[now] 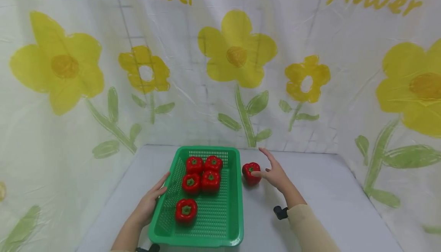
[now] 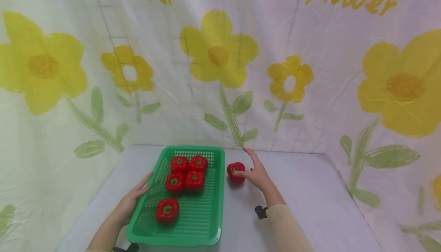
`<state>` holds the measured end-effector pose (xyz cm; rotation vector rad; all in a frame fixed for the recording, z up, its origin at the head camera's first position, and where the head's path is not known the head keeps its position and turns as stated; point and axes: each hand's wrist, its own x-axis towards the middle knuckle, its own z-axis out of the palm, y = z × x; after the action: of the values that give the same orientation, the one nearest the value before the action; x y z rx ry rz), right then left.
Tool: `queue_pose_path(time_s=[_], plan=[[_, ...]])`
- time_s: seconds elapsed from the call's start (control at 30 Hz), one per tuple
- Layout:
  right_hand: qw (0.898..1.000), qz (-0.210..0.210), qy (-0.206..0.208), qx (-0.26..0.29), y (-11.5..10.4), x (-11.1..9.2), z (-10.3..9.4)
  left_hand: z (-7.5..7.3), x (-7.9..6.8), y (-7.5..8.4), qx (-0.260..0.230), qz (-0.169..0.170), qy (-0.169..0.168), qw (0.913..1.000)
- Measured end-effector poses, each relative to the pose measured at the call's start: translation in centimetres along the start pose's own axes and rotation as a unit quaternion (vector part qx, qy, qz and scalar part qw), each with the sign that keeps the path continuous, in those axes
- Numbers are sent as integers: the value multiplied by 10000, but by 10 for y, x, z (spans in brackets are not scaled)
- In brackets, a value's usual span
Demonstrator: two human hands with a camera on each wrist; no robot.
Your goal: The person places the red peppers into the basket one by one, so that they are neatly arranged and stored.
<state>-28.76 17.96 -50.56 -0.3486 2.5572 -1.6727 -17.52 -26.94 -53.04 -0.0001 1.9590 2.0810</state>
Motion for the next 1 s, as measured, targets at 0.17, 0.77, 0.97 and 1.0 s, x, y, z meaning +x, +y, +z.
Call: queue_pose_path(time_s=[0.17,0.77,0.97,1.0], plan=[[9984,261,-486,-107,13,4,-1,1,1,-1,-37,7,-26,10000],[9947,422,-942,1,27,2,3,1,1,-2,-173,-1,-24,9998],[9966,600,-565,66,31,2,5,-2,1,-2,-162,-27,-63,9998],[9966,658,-487,73,32,2,5,-2,1,-2,-148,-27,-88,9998]])
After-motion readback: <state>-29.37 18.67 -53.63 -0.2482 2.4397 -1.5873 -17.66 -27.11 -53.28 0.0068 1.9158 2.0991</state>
